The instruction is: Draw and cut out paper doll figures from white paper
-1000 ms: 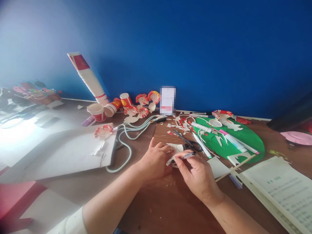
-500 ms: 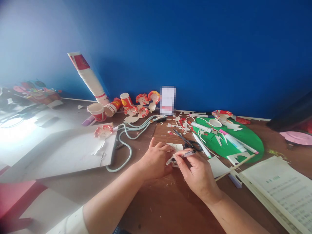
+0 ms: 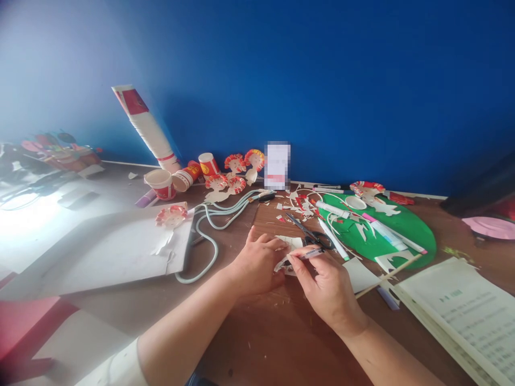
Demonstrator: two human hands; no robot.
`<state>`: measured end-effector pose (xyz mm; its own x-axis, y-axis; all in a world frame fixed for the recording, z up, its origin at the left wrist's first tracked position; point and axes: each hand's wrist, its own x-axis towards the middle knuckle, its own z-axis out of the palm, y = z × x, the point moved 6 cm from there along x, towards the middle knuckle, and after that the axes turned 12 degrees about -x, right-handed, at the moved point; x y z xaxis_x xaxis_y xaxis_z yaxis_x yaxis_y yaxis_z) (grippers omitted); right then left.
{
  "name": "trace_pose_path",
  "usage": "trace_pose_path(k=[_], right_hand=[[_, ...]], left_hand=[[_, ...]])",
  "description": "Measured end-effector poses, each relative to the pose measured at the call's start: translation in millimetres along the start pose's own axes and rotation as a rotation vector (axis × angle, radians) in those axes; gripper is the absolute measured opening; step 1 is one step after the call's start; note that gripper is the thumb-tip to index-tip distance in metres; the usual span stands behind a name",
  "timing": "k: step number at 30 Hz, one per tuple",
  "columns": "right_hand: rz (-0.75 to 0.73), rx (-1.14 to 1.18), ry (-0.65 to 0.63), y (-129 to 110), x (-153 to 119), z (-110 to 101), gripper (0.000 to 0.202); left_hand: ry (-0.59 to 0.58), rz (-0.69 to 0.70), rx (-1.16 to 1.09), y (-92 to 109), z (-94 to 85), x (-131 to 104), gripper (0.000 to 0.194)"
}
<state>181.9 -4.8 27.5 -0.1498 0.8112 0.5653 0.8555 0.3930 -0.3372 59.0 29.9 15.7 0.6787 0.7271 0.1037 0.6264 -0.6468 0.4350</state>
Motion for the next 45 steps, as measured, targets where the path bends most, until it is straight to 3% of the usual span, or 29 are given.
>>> trace_pose_path(k=[45], right_hand=[[0.024, -0.030, 0.018, 5.4, -1.1, 0.7, 0.011]], left_hand=[[-0.025, -0.009, -0.009, -2.6, 2.3, 0.3, 0.041]])
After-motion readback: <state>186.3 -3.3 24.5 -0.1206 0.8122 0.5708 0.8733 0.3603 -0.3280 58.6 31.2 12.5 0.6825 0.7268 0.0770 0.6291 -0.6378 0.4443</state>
